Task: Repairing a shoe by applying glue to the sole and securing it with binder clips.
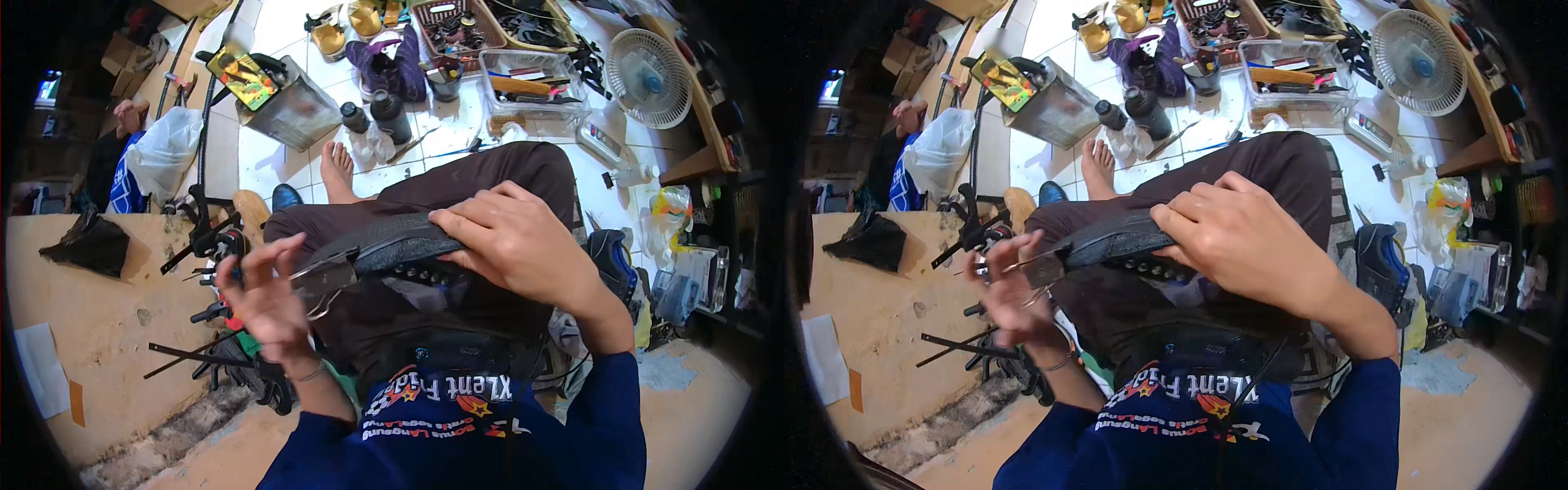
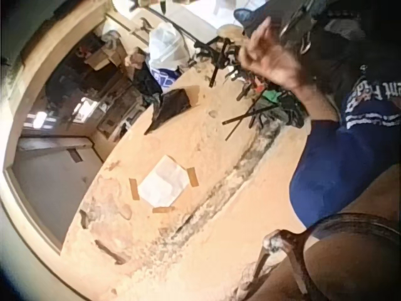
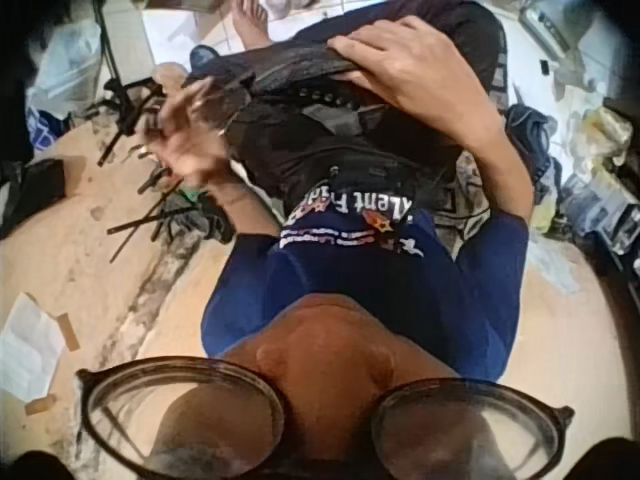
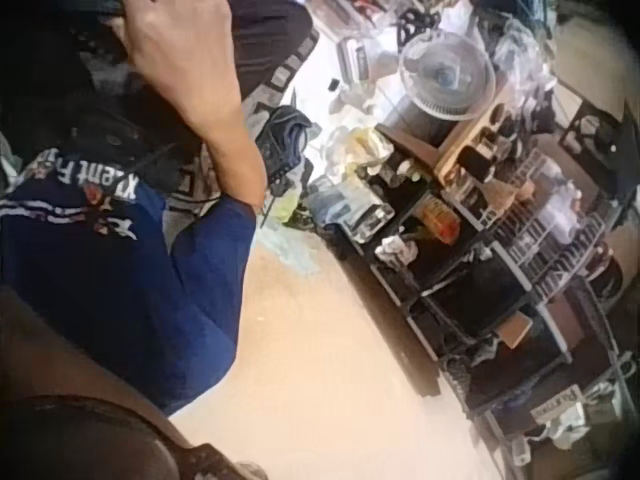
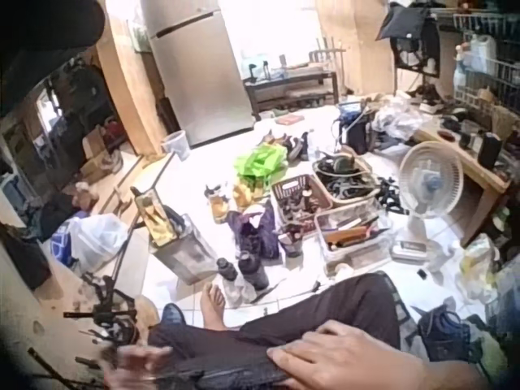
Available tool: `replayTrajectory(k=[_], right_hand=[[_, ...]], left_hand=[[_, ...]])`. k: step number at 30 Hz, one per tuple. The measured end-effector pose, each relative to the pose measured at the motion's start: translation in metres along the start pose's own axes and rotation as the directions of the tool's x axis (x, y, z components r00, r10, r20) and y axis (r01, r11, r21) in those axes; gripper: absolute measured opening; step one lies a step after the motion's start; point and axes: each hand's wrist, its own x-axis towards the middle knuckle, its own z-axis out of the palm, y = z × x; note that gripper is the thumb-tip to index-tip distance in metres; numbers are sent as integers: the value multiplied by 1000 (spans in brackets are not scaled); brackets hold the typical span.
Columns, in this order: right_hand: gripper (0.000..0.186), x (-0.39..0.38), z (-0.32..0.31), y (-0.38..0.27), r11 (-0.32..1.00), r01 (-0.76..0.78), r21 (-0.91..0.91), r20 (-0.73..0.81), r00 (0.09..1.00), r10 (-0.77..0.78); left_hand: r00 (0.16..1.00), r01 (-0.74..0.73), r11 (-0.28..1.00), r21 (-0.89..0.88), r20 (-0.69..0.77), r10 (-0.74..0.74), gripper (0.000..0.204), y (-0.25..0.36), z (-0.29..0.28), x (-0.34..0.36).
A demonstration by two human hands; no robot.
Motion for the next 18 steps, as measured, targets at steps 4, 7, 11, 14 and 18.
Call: replayTrajectory(k=[4, 7, 11, 14, 18], right_hand=[[26, -2, 13, 16, 994, -23, -105, 325, 944, 56], [27, 1, 36, 28, 996, -21, -90, 445, 894, 59], [29, 2, 58, 42, 992, -31, -125, 542, 835, 94], [36, 5, 60, 59, 982, -187, -25, 608, 777, 163], [40, 19, 67, 85, 948, -309, 76, 624, 757, 196]], left_hand=[[831, -91, 590, 802, 387, -399, 56, 37, -1, 22], [599, -374, 349, 859, 511, -617, 50, -1, 22, 21], [344, -605, 294, 739, 576, -741, 32, -57, 28, 30], [277, -666, 353, 658, 657, -702, 27, -85, 26, 32], [236, -569, 400, 718, 609, -757, 26, -121, 16, 45]])
